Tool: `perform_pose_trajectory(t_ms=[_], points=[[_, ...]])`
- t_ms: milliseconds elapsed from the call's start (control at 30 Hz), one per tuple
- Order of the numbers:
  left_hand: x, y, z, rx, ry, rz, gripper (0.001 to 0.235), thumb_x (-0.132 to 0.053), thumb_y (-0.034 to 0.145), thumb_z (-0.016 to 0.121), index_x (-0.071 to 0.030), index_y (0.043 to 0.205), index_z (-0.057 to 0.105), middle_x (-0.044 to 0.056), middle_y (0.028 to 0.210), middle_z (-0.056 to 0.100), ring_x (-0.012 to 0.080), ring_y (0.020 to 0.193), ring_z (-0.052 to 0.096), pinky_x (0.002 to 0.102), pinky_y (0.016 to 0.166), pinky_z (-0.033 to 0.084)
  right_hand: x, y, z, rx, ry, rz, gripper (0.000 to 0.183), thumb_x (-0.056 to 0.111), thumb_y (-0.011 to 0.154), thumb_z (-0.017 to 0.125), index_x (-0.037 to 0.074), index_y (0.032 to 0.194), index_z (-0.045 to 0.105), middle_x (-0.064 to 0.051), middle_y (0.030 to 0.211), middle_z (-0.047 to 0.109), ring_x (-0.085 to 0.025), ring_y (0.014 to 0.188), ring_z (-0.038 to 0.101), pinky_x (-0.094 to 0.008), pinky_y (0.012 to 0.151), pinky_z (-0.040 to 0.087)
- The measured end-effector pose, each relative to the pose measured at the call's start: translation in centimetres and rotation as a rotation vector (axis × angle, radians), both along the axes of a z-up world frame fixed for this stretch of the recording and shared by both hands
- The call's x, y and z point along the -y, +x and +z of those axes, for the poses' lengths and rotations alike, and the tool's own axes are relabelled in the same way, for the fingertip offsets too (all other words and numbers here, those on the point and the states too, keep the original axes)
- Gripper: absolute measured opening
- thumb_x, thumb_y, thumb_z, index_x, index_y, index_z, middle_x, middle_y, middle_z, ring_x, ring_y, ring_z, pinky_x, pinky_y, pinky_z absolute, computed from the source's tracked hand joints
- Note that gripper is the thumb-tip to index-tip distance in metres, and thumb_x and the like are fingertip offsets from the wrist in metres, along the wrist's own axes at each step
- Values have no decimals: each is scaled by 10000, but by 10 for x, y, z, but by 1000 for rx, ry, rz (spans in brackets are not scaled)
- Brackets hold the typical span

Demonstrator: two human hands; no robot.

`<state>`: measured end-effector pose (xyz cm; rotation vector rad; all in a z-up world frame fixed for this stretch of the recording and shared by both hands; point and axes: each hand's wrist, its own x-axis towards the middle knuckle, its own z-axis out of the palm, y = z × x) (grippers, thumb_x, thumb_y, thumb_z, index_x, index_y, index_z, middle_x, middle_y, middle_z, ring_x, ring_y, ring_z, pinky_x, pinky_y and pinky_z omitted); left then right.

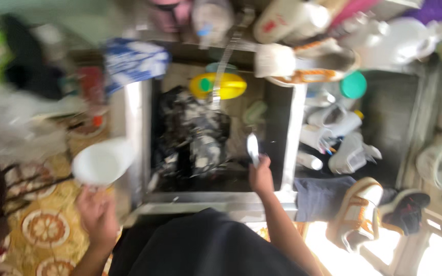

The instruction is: The person washes dark-colored clothes by hand in a kitchen sink. They use a white cup to scoop and pour water over the garments, scrub them with their hands, and rinse them under running water from the faucet.

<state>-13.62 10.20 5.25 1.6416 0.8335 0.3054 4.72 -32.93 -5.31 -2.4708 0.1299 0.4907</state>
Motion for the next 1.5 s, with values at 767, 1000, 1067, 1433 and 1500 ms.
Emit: perform_pose_trajectory(t_ms=[767, 1000, 1067, 1433, 1500], points=[[-71, 100, 39, 160, 207, -463, 1088, -357, 630, 970, -31, 1504, 409, 212, 1501, 503, 375, 1410, 482, 465, 1178, 366, -326, -20, 253, 455, 67, 571, 260, 104, 895, 750, 112, 1154, 731, -111, 1030, 689, -320, 834, 714, -414, 711, 578], [-75, 102, 37, 183, 178, -472, 1009, -279, 625, 973, -40, 1464, 466, 187, 1464, 539, 339, 1379, 504, 439, 1162, 376, -358, -10, 205, 468, 101, 509, 226, 147, 934, 729, 76, 1140, 670, -116, 1071, 701, -373, 899, 704, -460, 733, 566], [-77, 103, 36, 167, 151, -477, 998, -287, 626, 969, -57, 1463, 477, 174, 1454, 550, 328, 1365, 520, 429, 1148, 397, -362, -8, 198, 500, 133, 560, 240, 121, 939, 699, 49, 1163, 652, -152, 1103, 677, -392, 943, 687, -469, 749, 557], [-77, 104, 29, 197, 70, -459, 965, -196, 615, 936, -77, 1466, 496, 167, 1436, 564, 317, 1332, 554, 409, 1130, 430, -363, -11, 194, 429, 195, 653, 146, 128, 881, 727, 52, 999, 768, -135, 1038, 733, -346, 981, 692, -429, 857, 558], [-77, 104, 30, 173, 23, -452, 963, -208, 605, 929, -87, 1462, 507, 150, 1424, 581, 297, 1320, 575, 393, 1124, 453, -359, -13, 193, 403, 170, 630, 146, 132, 881, 732, 46, 994, 765, -145, 1030, 731, -353, 970, 695, -432, 843, 562]])
